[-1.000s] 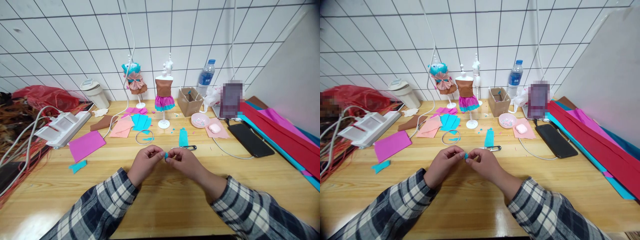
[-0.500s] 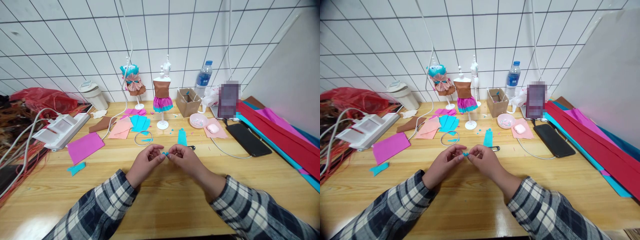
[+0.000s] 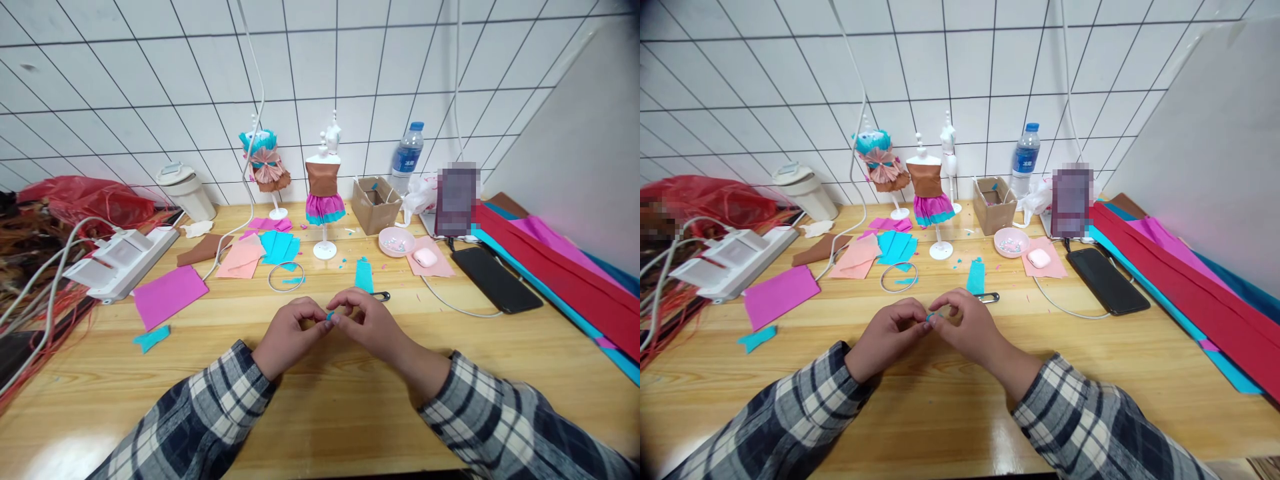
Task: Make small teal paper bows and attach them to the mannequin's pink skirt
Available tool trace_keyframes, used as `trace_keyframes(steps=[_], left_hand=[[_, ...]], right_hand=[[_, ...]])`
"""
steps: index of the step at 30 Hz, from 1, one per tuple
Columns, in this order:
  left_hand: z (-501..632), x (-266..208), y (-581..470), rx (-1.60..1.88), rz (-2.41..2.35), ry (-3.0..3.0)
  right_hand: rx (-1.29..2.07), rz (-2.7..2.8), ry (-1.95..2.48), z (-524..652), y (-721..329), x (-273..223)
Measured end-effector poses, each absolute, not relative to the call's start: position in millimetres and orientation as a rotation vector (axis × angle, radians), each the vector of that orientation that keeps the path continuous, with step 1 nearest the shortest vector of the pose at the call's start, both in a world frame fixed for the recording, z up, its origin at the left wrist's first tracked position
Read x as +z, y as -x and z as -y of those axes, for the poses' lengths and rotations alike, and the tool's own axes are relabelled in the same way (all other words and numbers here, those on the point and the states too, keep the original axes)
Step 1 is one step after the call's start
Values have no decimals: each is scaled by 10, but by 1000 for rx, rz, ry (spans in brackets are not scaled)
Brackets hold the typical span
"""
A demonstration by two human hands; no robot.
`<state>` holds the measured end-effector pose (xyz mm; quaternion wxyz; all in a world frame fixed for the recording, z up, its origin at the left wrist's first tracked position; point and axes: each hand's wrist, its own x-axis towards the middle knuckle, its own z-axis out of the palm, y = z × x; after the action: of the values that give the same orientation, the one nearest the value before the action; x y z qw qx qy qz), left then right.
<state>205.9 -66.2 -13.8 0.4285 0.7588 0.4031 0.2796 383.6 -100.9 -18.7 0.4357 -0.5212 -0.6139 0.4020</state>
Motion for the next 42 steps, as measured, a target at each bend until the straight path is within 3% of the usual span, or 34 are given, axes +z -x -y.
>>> trace_keyframes(steps=[4, 10, 21, 33, 42], left_hand=[[674, -141, -2065, 708, -1004, -1924], [676, -128, -2106, 715, -1008, -1831], [661, -137, -2085, 838, -1100, -1727], [658, -257, -2291, 1061, -1129, -1829], [-455, -396, -2613, 1292, -1367, -1655]], right_hand=[[977, 1543, 1292, 992, -3830, -214], [1404, 1208, 1256, 958, -3816, -229], [1593, 1012, 1121, 944, -3785, -270], [1473, 814, 1147, 868, -3909, -225], [1173, 849, 1169, 665, -4141, -306]])
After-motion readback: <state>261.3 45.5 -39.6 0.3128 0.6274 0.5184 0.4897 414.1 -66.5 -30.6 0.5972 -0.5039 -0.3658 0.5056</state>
